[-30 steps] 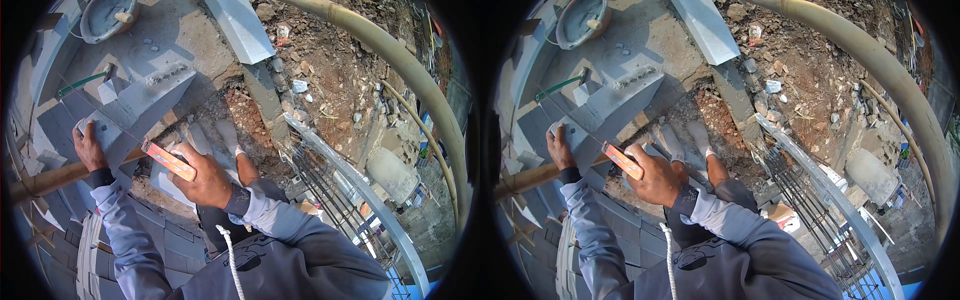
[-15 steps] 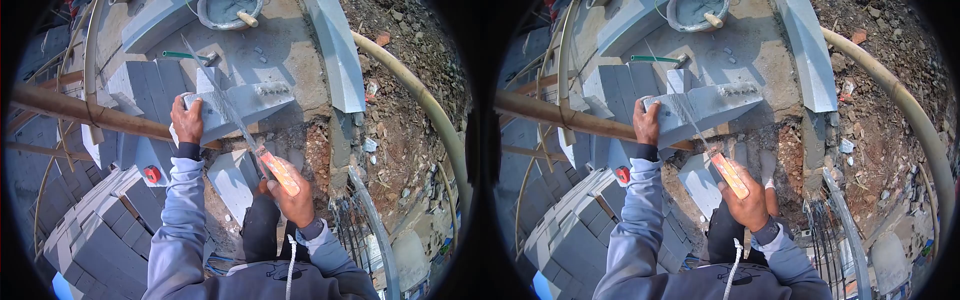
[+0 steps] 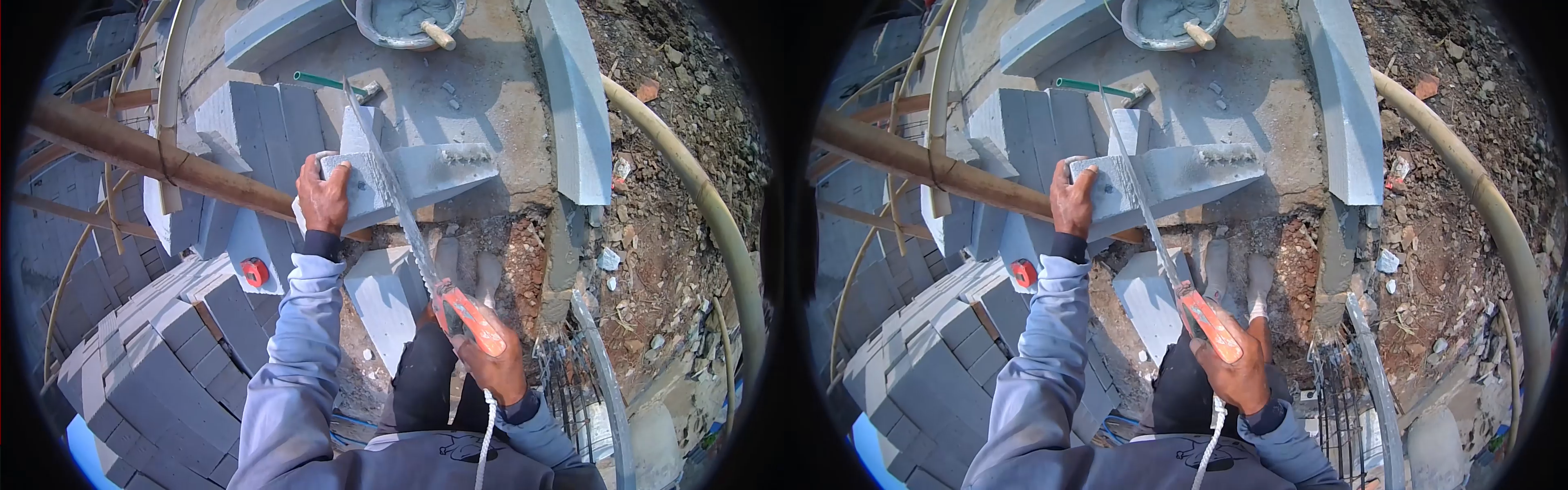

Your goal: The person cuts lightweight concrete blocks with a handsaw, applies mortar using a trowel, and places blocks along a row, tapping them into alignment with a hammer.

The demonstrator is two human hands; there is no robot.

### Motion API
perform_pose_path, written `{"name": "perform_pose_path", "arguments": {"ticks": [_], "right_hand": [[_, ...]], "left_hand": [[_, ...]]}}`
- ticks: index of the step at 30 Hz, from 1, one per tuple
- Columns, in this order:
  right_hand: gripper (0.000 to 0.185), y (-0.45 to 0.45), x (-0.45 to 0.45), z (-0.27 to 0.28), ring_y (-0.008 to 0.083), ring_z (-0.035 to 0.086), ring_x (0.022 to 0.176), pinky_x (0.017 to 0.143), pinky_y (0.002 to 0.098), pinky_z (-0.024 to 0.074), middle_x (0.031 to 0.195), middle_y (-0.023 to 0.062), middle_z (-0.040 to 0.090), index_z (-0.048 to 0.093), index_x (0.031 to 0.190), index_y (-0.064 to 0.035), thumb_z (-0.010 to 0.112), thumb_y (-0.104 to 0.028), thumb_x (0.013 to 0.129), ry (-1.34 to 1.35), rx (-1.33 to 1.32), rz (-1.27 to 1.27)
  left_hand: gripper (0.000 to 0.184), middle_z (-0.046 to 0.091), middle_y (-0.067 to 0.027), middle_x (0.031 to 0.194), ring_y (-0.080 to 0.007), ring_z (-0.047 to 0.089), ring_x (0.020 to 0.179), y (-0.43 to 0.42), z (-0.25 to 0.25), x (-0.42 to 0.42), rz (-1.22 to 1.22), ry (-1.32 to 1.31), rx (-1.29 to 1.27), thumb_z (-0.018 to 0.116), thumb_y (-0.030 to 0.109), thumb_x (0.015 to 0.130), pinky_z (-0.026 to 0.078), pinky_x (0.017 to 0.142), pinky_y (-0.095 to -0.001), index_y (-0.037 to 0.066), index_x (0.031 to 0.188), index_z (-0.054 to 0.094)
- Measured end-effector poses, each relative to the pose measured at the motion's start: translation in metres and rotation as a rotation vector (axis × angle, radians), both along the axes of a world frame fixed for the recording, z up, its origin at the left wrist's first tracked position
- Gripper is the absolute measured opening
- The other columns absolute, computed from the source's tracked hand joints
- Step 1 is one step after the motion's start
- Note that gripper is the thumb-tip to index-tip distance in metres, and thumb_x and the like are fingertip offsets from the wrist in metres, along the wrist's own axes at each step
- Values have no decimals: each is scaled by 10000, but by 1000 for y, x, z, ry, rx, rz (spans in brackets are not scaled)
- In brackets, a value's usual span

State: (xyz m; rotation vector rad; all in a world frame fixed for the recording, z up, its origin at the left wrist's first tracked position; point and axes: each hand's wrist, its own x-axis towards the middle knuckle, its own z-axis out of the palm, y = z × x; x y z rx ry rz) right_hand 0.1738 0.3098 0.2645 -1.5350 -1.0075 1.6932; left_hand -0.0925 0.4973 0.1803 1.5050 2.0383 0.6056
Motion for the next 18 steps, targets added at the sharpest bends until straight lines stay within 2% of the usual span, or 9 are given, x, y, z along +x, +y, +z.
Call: {"name": "perform_pose_path", "arguments": {"ticks": [2,5,7,11,13,16,18], "right_hand": [[438,7,0,-1,146,612,949,821,268,472,1051,127,672,577,1236,-3,649,-33,805,-12,4,16],[399,53,-13,-19,119,592,903,787,258,477,1041,127,666,566,1213,24,628,-26,821,202,-137,-76],[418,44,-14,-9,120,595,933,817,255,473,1067,122,663,557,1230,33,627,-11,820,263,-268,-112],[478,-22,-9,10,145,608,1024,905,239,443,1142,112,650,531,1272,60,635,28,806,255,-242,-142],[477,-16,-9,8,189,638,1045,888,257,466,1137,143,659,528,1278,46,625,21,811,85,-43,-85],[489,45,-1,-12,248,659,1036,854,290,493,1133,178,660,522,1290,18,628,-1,813,141,-179,20],[496,30,-16,-9,274,668,1015,826,299,503,1105,197,663,518,1295,2,631,-12,812,125,-145,-33]], "left_hand": [[335,609,-180,1013,-377,541,981,0,1,6,-2,42,-6,642,296,794,414,886,-441,46,1017,629],[333,606,-167,1009,-372,522,1004,-7,4,14,14,96,-20,637,311,796,399,899,-452,70,1026,629],[337,603,-167,1023,-374,519,1015,-7,6,16,-4,100,-21,635,319,796,396,901,-462,79,1032,630],[347,598,-163,1052,-379,510,1036,2,-1,8,-17,66,-20,637,327,794,389,907,-476,91,1048,629],[347,598,-161,1059,-381,509,1044,-1,6,16,-2,93,-62,636,326,796,386,911,-479,94,1054,629],[354,599,-157,1067,-380,507,1058,-3,5,23,24,103,-61,640,334,793,383,917,-483,100,1059,630],[362,599,-155,1072,-378,506,1067,-7,5,27,17,108,-56,643,340,789,379,921,-487,102,1062,632]]}}
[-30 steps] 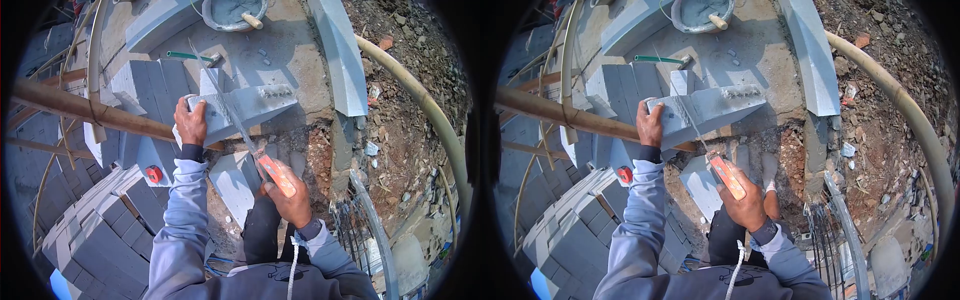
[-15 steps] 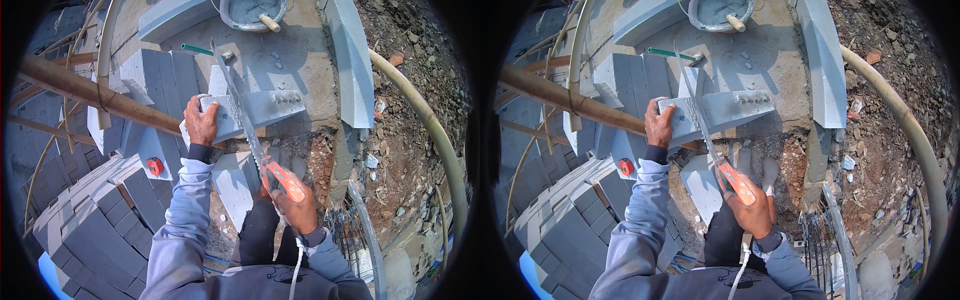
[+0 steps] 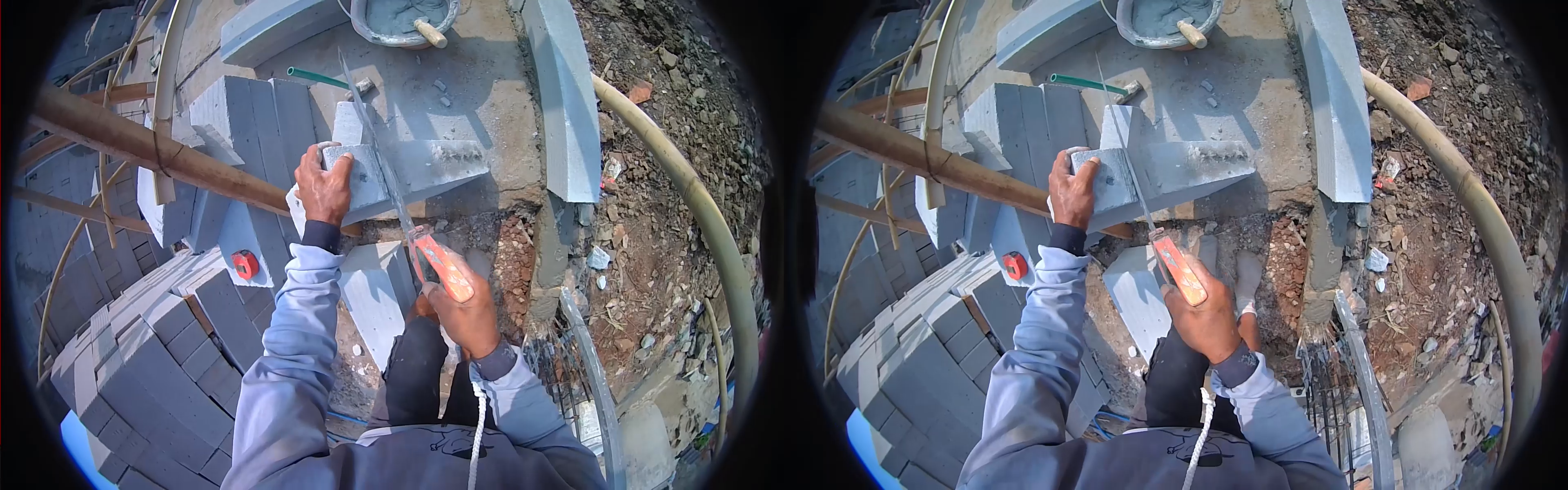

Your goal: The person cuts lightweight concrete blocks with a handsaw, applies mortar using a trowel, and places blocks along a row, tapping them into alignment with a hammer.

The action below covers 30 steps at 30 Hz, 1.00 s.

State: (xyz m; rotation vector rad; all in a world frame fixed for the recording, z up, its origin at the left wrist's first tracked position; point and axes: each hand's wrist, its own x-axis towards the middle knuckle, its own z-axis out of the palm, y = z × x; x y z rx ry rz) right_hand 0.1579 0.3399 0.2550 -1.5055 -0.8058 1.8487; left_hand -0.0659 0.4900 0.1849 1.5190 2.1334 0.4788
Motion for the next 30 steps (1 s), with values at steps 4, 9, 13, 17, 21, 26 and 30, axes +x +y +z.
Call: {"name": "perform_pose_path", "arguments": {"ticks": [4,9,13,17,21,26,30], "right_hand": [[517,-46,13,25,341,659,1019,808,331,520,1044,235,658,512,1308,-37,631,-28,805,-314,305,73],[499,-16,6,2,390,651,950,777,406,537,1017,227,663,530,1288,-66,628,-51,799,-146,149,-35],[492,-13,-2,5,425,638,872,732,460,534,950,227,663,524,1273,-72,614,-63,790,-236,184,-2],[481,-1,1,4,442,631,796,699,504,516,869,235,655,526,1260,-93,606,-61,786,-275,198,8],[490,14,12,14,427,634,857,722,437,524,895,243,653,541,1261,-57,635,-49,780,-295,142,111],[521,-37,17,29,421,641,835,715,450,525,922,209,667,531,1276,-57,643,-39,767,-349,221,109],[527,-35,19,15,418,644,844,715,450,528,955,183,674,529,1273,-48,644,-30,759,-228,219,53]], "left_hand": [[366,612,-170,1069,-382,526,1046,9,2,5,-2,-22,14,645,333,776,394,920,-473,81,1042,644],[338,641,-201,1005,-381,600,942,14,-5,1,21,-89,97,638,299,777,454,864,-436,32,984,656],[336,656,-200,947,-358,630,870,11,-8,-5,14,-124,102,636,273,780,476,821,-406,5,982,646],[329,652,-172,900,-284,618,792,13,-11,-9,68,-220,99,637,248,793,481,775,-364,-27,972,622],[316,653,-146,890,-229,609,784,3,-12,-11,124,-320,107,640,234,804,481,745,-343,-31,974,617],[293,651,-142,883,-219,608,787,0,-9,-8,69,-233,151,640,213,811,480,737,-334,-33,969,622],[299,649,-173,901,-280,617,824,6,-13,-2,108,-248,147,634,220,811,476,776,-373,-26,981,625]]}}
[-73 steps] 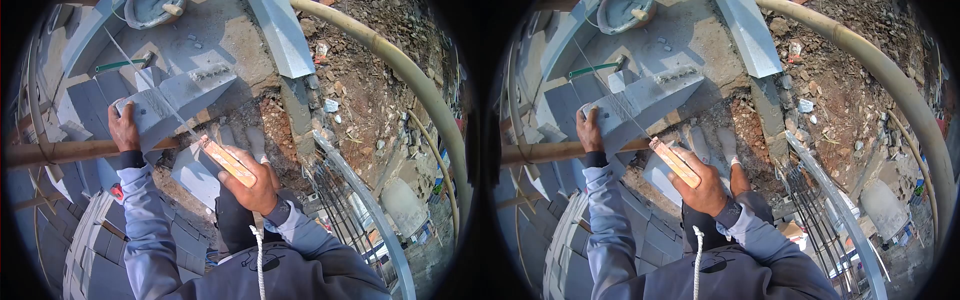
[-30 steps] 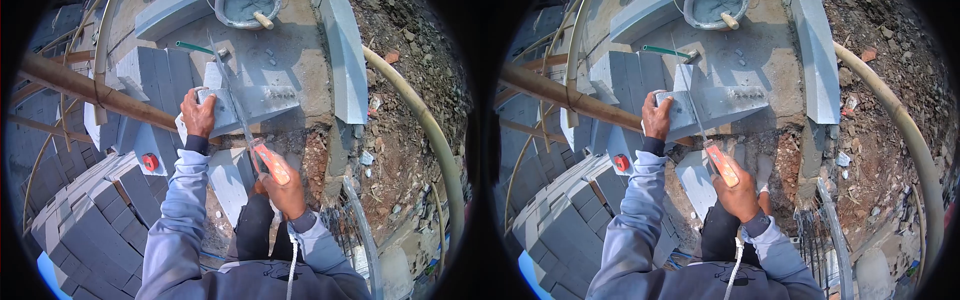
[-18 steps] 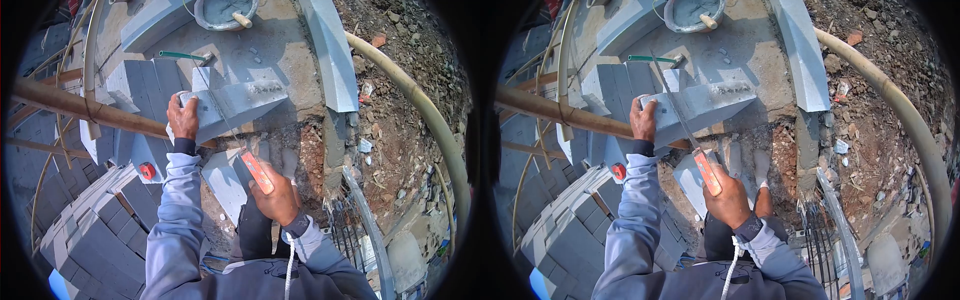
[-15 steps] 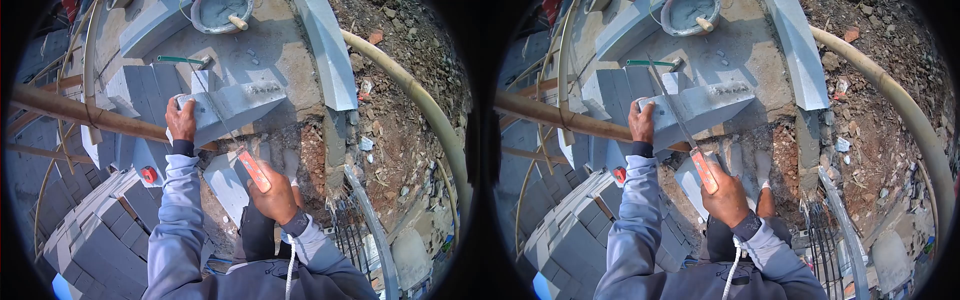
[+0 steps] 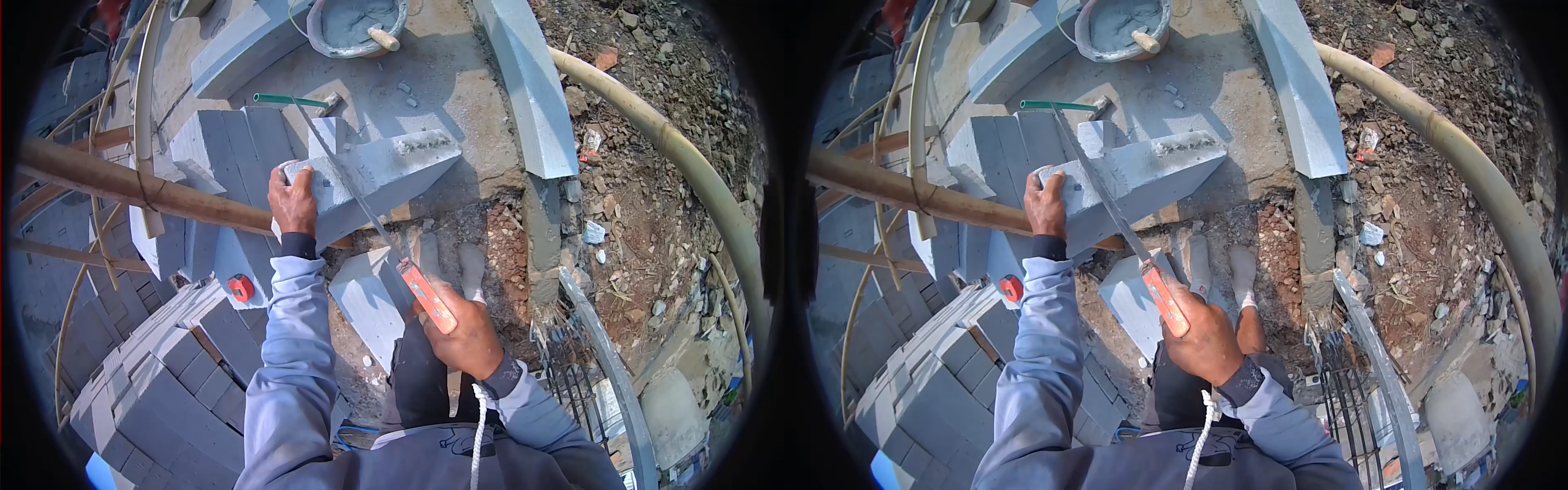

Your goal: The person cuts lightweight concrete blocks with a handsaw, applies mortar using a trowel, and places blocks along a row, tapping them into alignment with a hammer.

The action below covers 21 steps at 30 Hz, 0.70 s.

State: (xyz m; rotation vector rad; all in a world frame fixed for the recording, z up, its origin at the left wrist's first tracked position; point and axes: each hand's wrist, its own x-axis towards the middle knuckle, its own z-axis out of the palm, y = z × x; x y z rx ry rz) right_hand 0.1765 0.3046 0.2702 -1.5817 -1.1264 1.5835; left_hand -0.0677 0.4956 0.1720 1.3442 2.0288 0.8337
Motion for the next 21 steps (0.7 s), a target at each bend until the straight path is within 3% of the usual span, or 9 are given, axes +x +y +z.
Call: {"name": "perform_pose_path", "arguments": {"ticks": [3,6,7,10,14,15,21], "right_hand": [[491,31,-4,-2,423,641,829,701,476,525,941,214,664,517,1258,-51,616,-29,777,-69,-28,79],[523,18,-6,10,422,642,822,704,479,528,939,234,658,485,1295,-45,602,-28,786,-120,74,42],[537,4,-4,15,421,642,823,708,476,530,943,235,657,476,1308,-42,601,-25,785,-114,100,26],[562,-2,0,11,430,638,797,692,485,520,877,234,661,475,1332,-77,611,-48,787,-96,92,-2],[552,37,-12,-9,442,632,768,671,506,502,798,228,658,498,1320,-124,620,-74,783,-176,9,31],[564,26,-12,-5,440,634,778,677,501,507,820,229,661,496,1325,-126,623,-65,779,-146,-14,18],[602,3,-1,5,430,643,808,707,483,523,898,233,668,487,1341,-124,628,-28,764,-146,68,-1]], "left_hand": [[320,630,-212,973,-380,595,914,-6,-7,-14,-56,165,-19,617,253,815,450,849,-440,-10,996,632],[334,612,-215,1013,-396,562,969,-12,0,-2,-144,191,-24,612,285,816,424,883,-459,2,994,638],[333,603,-211,1042,-396,546,994,-14,4,4,-67,191,-34,604,302,824,411,896,-453,17,993,643],[256,631,-86,886,-160,572,785,-4,8,7,-159,220,26,623,183,839,467,736,-300,-14,1002,608],[376,601,-172,1087,-386,512,1070,-6,10,20,-20,226,-114,610,343,794,366,944,-483,71,1053,632],[382,600,-158,1094,-389,492,1100,-10,12,22,-20,219,-120,615,348,785,335,954,-530,86,1062,633],[384,600,-158,1106,-384,497,1103,-3,10,16,-31,233,-150,613,350,780,325,961,-537,103,1074,636]]}}
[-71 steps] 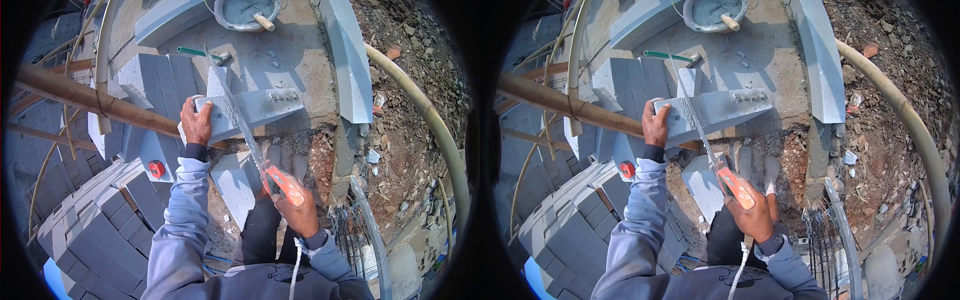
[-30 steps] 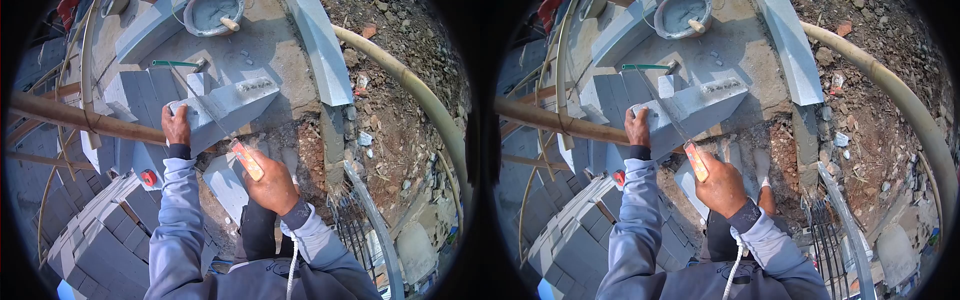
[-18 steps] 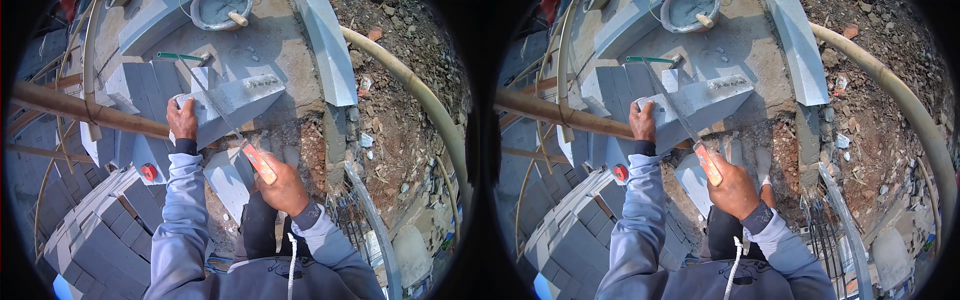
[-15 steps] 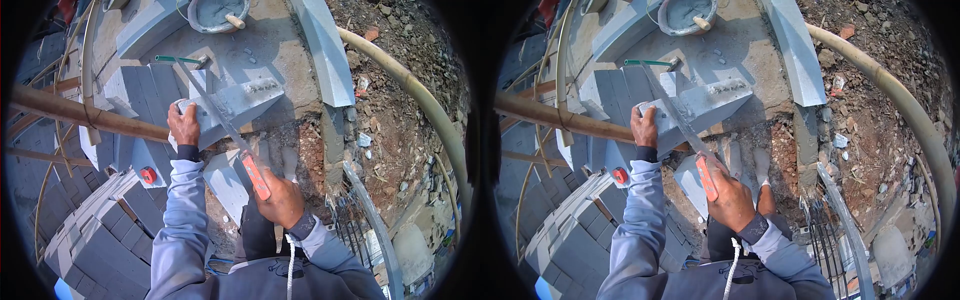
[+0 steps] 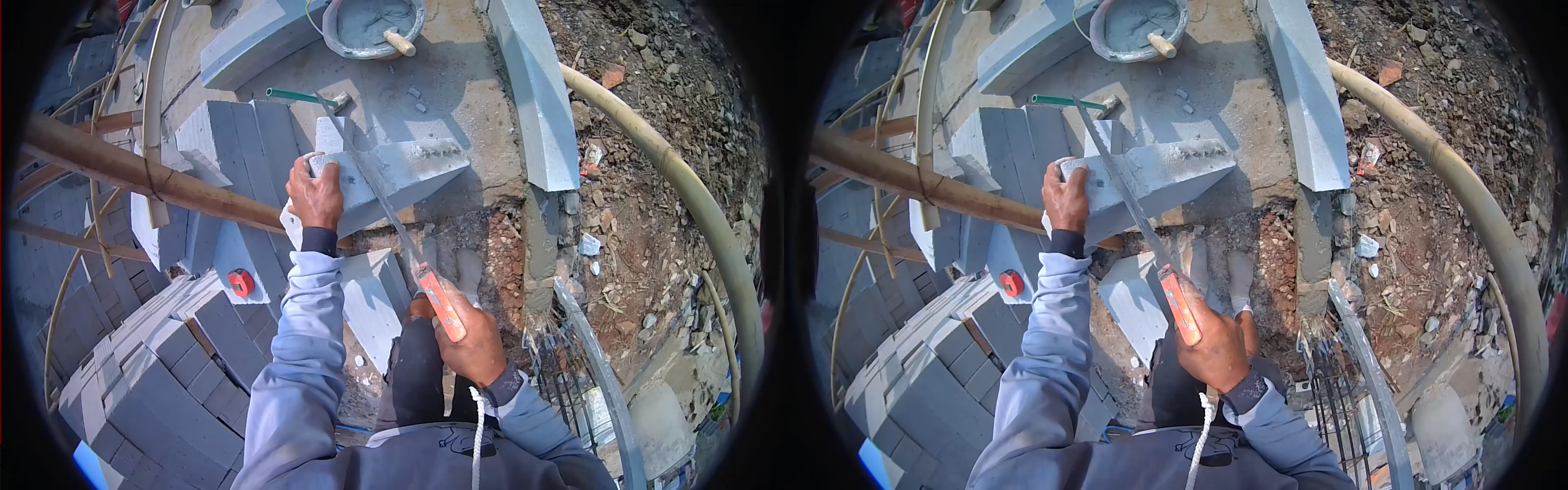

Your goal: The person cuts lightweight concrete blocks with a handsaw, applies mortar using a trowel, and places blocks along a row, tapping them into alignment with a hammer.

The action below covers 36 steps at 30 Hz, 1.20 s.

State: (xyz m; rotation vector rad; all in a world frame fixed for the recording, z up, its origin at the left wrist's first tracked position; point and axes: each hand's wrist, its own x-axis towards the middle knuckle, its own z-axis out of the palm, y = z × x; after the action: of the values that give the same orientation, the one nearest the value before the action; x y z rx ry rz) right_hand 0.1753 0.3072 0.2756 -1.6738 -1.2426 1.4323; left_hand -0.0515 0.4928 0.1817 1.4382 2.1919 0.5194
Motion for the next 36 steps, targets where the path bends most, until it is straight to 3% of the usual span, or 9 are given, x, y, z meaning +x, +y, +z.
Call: {"name": "perform_pose_path", "arguments": {"ticks": [4,7,11,15,22,25,31,35,36], "right_hand": [[604,42,-5,-22,427,647,771,685,500,521,943,249,661,481,1347,-102,632,-58,763,-67,-64,81],[606,16,-14,-8,383,662,862,719,423,544,968,197,675,501,1327,-100,630,16,746,-94,-67,56],[632,-3,-2,-11,405,649,906,762,468,531,1056,218,659,448,1376,-117,620,-39,773,22,-32,15],[649,60,-13,-18,423,641,883,741,474,528,1013,228,663,434,1388,-140,628,-40,777,-98,-126,114],[612,-14,-3,-3,440,633,841,716,491,519,942,237,664,466,1350,-120,626,-42,764,-51,-135,20],[643,51,-17,-18,397,658,875,737,460,531,994,219,672,452,1376,-111,638,-33,764,-127,-231,102],[612,-7,1,-3,396,655,890,745,452,535,1029,209,667,486,1346,-92,623,-9,756,-42,48,-36],[564,34,-4,-23,420,644,831,728,480,519,889,210,676,514,1309,-109,610,-57,755,-151,-151,43],[548,38,-5,-25,426,642,802,718,497,511,834,216,671,525,1290,-121,609,-78,750,-165,-64,8]], "left_hand": [[397,601,-160,1114,-387,502,1107,0,-2,3,7,12,-7,615,357,778,330,956,-533,103,1082,632],[398,599,-164,1113,-386,505,1099,-8,0,10,-36,44,4,613,364,782,335,944,-538,94,1075,626],[380,595,-167,1101,-391,502,1091,9,1,7,-51,16,25,605,360,798,335,932,-555,84,1058,622],[362,593,-162,1077,-391,493,1092,-8,8,22,-38,107,40,602,341,807,329,946,-567,89,1066,621],[352,594,-184,1038,-396,499,1060,5,0,18,-52,56,37,648,291,788,352,905,-550,34,1021,590],[351,594,-191,1024,-400,501,1043,-10,1,31,-75,109,150,654,274,785,366,883,-525,23,1019,579],[398,593,-189,1037,-408,495,1066,2,5,41,-65,155,80,655,304,776,285,928,-651,23,1051,585],[442,590,-187,1066,-404,490,1097,2,4,43,-9,165,10,640,340,785,237,943,-697,19,1084,587],[444,584,-178,1081,-393,485,1113,0,-1,40,4,120,17,642,333,787,221,940,-712,18,1094,584]]}}
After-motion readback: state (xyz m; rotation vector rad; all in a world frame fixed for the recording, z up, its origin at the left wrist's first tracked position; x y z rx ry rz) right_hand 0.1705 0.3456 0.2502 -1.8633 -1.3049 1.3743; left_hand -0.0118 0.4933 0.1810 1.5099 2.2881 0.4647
